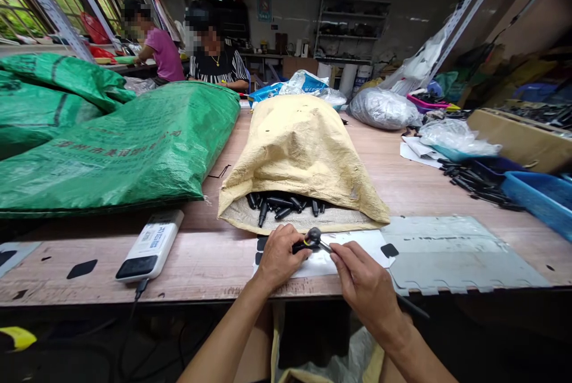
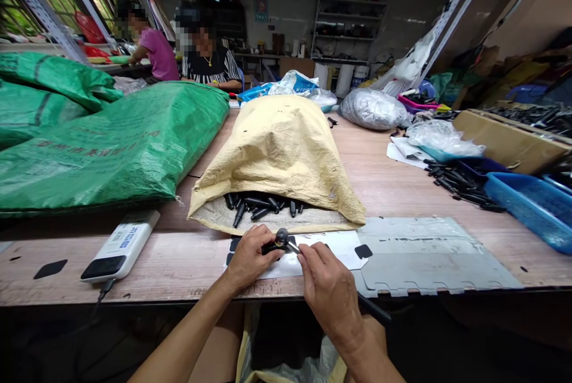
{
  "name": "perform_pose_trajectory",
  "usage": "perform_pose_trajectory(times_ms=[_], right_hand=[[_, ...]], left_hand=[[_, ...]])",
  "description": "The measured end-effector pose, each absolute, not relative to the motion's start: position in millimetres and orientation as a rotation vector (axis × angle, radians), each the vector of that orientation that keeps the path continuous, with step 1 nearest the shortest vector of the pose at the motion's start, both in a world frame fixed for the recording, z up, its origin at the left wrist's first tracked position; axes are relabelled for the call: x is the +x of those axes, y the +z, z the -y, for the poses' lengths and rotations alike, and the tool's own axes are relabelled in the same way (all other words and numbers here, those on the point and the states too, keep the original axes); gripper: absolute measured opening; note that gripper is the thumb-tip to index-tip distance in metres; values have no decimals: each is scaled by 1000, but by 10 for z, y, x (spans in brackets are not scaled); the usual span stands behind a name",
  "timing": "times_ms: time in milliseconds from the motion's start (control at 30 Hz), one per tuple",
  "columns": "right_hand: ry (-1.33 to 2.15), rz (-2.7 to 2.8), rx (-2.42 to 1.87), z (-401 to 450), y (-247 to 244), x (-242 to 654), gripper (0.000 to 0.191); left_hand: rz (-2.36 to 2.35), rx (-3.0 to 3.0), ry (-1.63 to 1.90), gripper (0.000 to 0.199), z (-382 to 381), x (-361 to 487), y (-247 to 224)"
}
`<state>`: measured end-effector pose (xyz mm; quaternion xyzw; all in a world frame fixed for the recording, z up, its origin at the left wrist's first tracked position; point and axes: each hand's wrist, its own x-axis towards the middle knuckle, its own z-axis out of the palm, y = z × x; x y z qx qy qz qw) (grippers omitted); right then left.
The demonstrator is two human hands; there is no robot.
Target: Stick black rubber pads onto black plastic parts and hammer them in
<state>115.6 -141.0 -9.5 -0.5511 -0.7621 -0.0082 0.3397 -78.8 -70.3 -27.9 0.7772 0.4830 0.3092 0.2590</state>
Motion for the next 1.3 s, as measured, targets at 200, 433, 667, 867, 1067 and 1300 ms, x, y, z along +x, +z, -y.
perform_pose_trajectory(times_ms=[200,433,667,867,1067,1300], right_hand=[[-181,1928,-1551,1194,-149,1337,23],[-390,1888,-1773,756,-342,1840,19],[-52,2190,-1435,918,-53,1498,35],[103,2431,-1302,875,62,1245,21],[218,2561,-1226,780,25,1262,25],[220,2565,-1158,734,42,1194,28]], left_hand=[[-1300,2081,857,13,700,-794,-253],[-1220,2000,920,13,686,-828,-227],[-1206,2004,917,10,686,-834,-231],[-1197,2028,876,10,695,-854,-226],[-1196,2026,850,11,683,-860,-253],[-1199,1959,865,7,668,-881,-263]])
